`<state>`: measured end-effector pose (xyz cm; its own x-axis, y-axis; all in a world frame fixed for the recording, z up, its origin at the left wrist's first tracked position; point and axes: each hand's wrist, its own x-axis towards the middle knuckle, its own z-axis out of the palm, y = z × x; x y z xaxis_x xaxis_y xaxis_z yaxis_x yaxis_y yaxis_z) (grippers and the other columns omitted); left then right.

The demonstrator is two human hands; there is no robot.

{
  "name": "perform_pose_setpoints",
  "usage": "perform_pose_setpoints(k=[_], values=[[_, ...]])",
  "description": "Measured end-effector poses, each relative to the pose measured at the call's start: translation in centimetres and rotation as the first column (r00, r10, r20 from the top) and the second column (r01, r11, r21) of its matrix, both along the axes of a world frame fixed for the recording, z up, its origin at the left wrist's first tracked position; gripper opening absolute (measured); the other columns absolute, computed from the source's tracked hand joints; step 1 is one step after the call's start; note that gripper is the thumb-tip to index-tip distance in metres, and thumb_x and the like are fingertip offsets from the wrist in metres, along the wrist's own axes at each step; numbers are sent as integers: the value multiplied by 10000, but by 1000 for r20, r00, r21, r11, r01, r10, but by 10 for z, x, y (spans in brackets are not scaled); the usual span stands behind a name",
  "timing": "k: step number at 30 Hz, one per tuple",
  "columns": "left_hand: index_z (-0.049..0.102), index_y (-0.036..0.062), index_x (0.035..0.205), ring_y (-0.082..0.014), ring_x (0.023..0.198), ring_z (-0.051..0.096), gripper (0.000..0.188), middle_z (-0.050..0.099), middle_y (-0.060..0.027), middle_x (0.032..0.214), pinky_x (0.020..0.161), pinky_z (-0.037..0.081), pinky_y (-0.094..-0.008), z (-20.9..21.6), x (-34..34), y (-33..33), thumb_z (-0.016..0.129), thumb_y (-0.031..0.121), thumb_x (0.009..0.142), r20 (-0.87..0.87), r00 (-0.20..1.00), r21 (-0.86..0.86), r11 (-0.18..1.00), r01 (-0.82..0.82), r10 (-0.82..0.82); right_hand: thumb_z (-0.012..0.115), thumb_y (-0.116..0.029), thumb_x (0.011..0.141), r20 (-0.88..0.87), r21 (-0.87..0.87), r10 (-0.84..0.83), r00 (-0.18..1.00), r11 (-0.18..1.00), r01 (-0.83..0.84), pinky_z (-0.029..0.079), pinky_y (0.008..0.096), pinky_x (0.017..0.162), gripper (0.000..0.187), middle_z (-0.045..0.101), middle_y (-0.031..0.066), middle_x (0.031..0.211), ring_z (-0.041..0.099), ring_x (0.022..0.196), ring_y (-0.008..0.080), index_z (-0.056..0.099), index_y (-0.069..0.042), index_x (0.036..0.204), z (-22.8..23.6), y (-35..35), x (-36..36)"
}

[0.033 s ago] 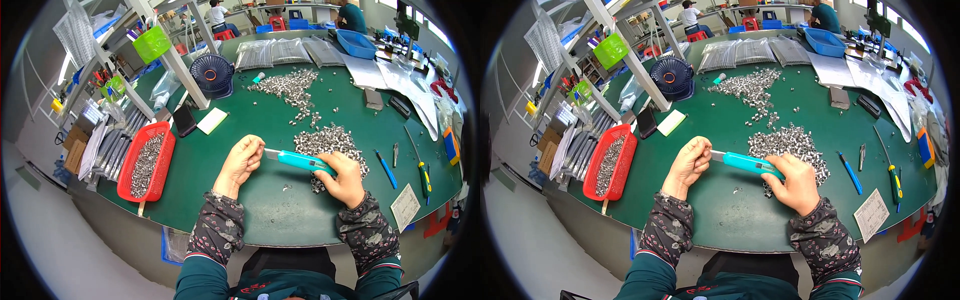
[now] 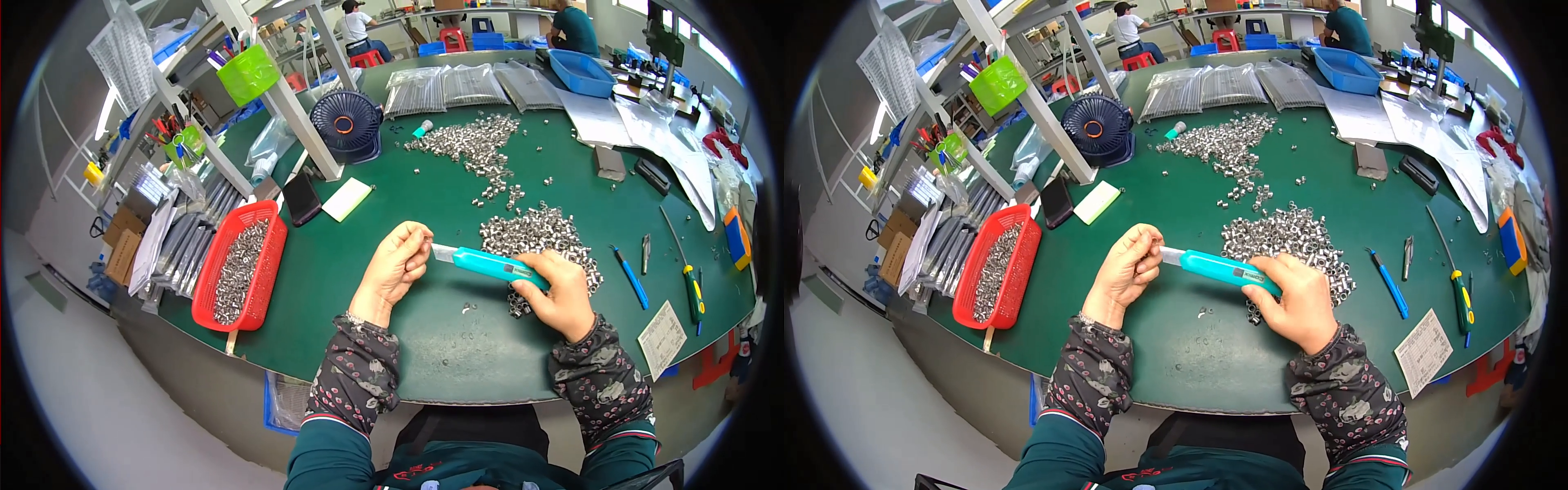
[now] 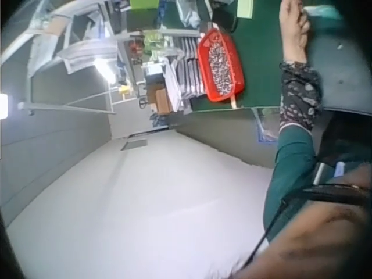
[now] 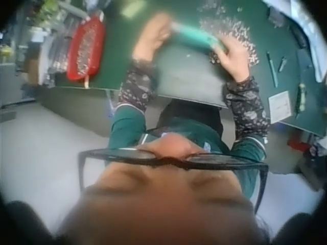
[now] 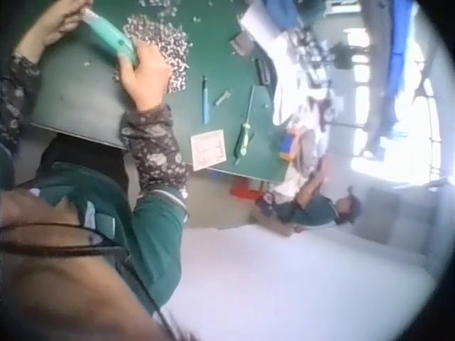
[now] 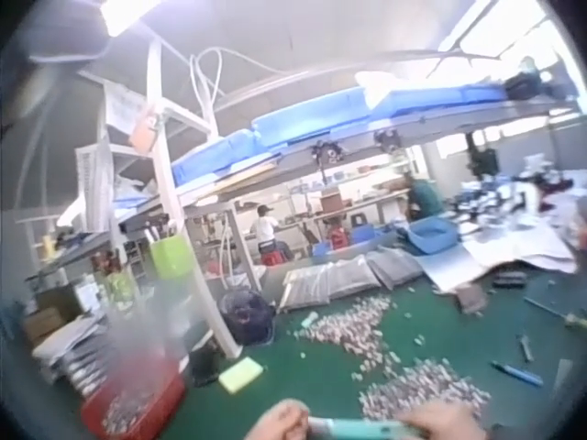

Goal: Manually scraping and cleaning small metal components using a utility knife at a workbench.

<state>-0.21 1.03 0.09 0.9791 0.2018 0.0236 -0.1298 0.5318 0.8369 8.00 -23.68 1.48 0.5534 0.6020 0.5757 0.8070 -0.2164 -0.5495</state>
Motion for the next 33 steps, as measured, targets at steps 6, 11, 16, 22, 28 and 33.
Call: perform_pose_setpoints(k=[6, 11, 16, 22, 28, 33], values=[[528, 31, 952, -30, 506, 321, 98, 509, -22, 847, 365, 243, -141, 2, 1, -2, 546, 78, 867, 51, 999, -29, 1000, 0, 2, 663, -195, 730, -199, 11, 36, 979, 999, -35, 471, 324, 607, 259, 620, 117, 789, 608, 679, 255, 629, -30, 926, -3, 1, 3], [533, 25, 953, -29, 499, 312, 113, 526, -24, 851, 373, 243, -144, -4, 3, 0, 564, 69, 854, 56, 998, 39, 999, 2, -4, 660, -207, 738, -323, -11, 63, 944, 997, -70, 475, 320, 620, 269, 628, 132, 784, 615, 688, 252, 629, -22, 932, -6, 3, 4], [545, 23, 931, -28, 497, 313, 107, 542, -27, 841, 381, 240, -147, -6, 3, 0, 577, 81, 847, 85, 996, 78, 997, 7, -13, 663, -208, 743, -583, -9, 134, 802, 985, -172, 472, 318, 622, 263, 632, 116, 781, 615, 686, 241, 633, -33, 936, -2, 2, 6], [556, 22, 925, -20, 498, 314, 124, 490, 11, 752, 385, 223, -147, -4, 2, -1, 579, 124, 857, 73, 997, 44, 999, 10, -13, 672, -189, 720, 56, -15, -85, 995, 996, 86, 434, 343, 524, 262, 544, 86, 706, 554, 581, 256, 609, -64, 940, -2, 4, -3], [552, 23, 916, -28, 504, 329, 169, 480, -2, 740, 374, 230, -142, -2, 2, -2, 546, 189, 883, 0, 998, -77, 995, -67, 67, 692, -122, 679, 204, 126, -247, 947, 966, 225, 415, 342, 492, 322, 500, 81, 694, 527, 568, 252, 585, -82, 980, 1, 6, -3], [540, 24, 940, -33, 498, 333, 191, 479, -11, 749, 365, 238, -143, 0, 1, -1, 506, 209, 906, 3, 998, -175, 983, -55, 57, 705, -124, 645, 375, -40, -205, 904, 971, 237, 408, 341, 487, 389, 480, 61, 684, 517, 576, 221, 577, -97, 1011, 1, 10, -7]])
